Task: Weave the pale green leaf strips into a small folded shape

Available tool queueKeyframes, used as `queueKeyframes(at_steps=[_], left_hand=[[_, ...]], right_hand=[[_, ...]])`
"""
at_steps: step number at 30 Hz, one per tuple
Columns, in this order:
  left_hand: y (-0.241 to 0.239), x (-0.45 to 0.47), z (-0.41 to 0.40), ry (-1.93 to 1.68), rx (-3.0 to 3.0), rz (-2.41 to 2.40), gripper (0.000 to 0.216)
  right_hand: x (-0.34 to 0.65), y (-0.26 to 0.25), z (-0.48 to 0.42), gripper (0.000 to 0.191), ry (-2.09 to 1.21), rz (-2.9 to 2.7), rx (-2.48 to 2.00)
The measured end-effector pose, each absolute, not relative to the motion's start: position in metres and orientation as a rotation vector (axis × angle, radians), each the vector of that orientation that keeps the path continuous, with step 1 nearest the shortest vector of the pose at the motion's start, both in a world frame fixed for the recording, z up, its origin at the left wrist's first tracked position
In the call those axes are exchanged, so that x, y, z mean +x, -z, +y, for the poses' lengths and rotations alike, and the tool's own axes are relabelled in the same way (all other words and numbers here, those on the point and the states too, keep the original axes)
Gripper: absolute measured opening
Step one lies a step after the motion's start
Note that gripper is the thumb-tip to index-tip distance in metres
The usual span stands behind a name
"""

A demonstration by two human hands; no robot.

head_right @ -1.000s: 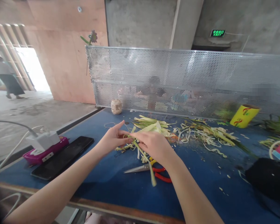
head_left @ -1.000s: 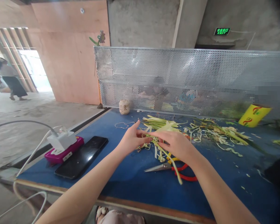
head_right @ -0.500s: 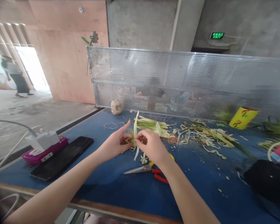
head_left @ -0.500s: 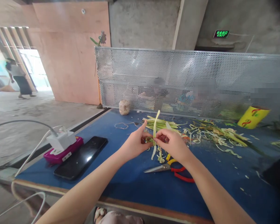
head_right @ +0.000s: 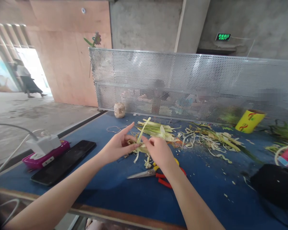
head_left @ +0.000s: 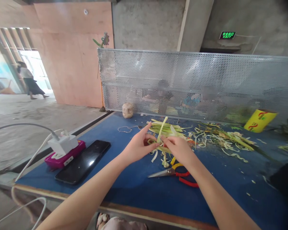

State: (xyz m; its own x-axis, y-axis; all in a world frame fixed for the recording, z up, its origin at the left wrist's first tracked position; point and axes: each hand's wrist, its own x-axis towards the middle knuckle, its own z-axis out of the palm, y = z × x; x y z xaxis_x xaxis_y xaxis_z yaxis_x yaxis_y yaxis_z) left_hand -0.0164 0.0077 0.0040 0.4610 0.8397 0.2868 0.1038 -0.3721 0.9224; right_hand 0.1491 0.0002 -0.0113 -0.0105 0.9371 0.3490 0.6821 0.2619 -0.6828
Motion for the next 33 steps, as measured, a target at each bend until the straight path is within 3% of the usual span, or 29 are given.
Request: queueKeyframes(at_steps=[3, 9, 17, 21, 33], left_hand=[[-0.005, -0.017, 0.007, -0.997, 1.745, 0.806, 0.084], [-0.003, -0.017, 0.013, -1.011, 1.593, 0.849, 0.086], [-0.002, -0.014, 0.013, -0.977, 1.347, 0.861, 0.075], [-0.003, -0.015, 0.012, -0.940, 1.266, 0.849, 0.057], [-0.002, -0.014, 0.012, -0.956, 1.194, 0.885, 0.036]], right_hand=[[0.149, 0.012, 0.003, 0.047, -0.592, -1.698, -1.483], [0.150, 0.004, 0.002, 0.029, -0.621, -1.354, -1.075], [0.141, 0.004, -0.013, 0.022, -0.011, -1.950, -0.917], [0.143, 0.004, -0.014, 0.021, 0.398, -2.100, -0.877], [0.144, -0.003, -0.019, 0.026, 0.952, -2.249, -0.717]])
